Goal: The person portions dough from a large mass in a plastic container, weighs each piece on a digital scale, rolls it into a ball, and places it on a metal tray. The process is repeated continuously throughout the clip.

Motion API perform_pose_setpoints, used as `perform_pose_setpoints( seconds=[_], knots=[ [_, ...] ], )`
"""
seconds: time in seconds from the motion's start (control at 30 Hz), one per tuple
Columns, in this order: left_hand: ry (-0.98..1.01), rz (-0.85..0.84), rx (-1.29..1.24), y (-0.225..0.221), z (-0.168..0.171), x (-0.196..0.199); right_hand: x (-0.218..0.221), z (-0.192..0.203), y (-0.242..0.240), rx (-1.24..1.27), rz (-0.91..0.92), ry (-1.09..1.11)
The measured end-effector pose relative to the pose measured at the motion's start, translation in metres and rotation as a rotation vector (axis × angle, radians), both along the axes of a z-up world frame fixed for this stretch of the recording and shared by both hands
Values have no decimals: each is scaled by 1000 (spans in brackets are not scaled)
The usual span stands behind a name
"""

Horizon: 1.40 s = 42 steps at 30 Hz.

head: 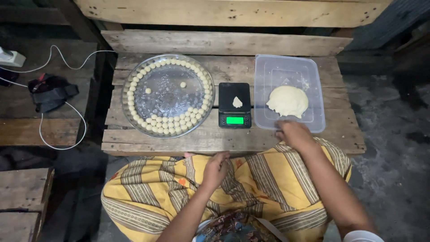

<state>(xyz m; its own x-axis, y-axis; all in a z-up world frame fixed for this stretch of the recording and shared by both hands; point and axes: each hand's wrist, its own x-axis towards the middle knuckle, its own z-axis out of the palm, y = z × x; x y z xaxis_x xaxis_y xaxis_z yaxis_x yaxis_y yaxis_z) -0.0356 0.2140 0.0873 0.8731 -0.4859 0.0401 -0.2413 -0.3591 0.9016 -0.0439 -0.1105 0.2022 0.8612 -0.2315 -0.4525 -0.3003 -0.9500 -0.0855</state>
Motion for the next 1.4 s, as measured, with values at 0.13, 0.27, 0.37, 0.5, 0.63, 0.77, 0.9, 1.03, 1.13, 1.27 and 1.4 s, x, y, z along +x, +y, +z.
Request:
perform_pose_setpoints(
  seconds=[0.13, 0.27, 0.37, 0.5, 0.63, 0.77, 0.9, 1.03, 1.13, 1.27, 1.4],
  knots=[
    [-36, -22, 111, -1, -11, -6, 14, -32, -31, -27, -166, -216],
    [-372, -211, 424, -2, -69, -18, 21, -58, -48, -12, -318, -380],
    [-516, -288, 452, 2, 1, -20, 21, -50, -43, 42, -300, -367],
    [-559, -285, 451, 14, 16, -23, 14, -41, -36, 58, -299, -333],
    [-479, -435, 362, 27, 29, -28, 12, -33, -30, 156, -352, -374],
    [-451, -481, 585, 51, 36, -38, 10, -31, -22, 187, -325, -416],
    [-338, -503, 706, 63, 56, -43, 11, -26, -14, 203, -320, -404],
    [-352, -503, 687, 64, 49, -46, 14, -15, -6, 234, -351, -340],
    [-268, -521, 555, 62, 70, -47, 16, -16, -4, 231, -358, -317],
    [-308, -629, 531, 63, 30, -56, 21, -40, -5, 195, -212, -476],
    [-296, -491, 347, 55, 56, -48, 53, -66, 4, 165, -32, -734]
  ],
)
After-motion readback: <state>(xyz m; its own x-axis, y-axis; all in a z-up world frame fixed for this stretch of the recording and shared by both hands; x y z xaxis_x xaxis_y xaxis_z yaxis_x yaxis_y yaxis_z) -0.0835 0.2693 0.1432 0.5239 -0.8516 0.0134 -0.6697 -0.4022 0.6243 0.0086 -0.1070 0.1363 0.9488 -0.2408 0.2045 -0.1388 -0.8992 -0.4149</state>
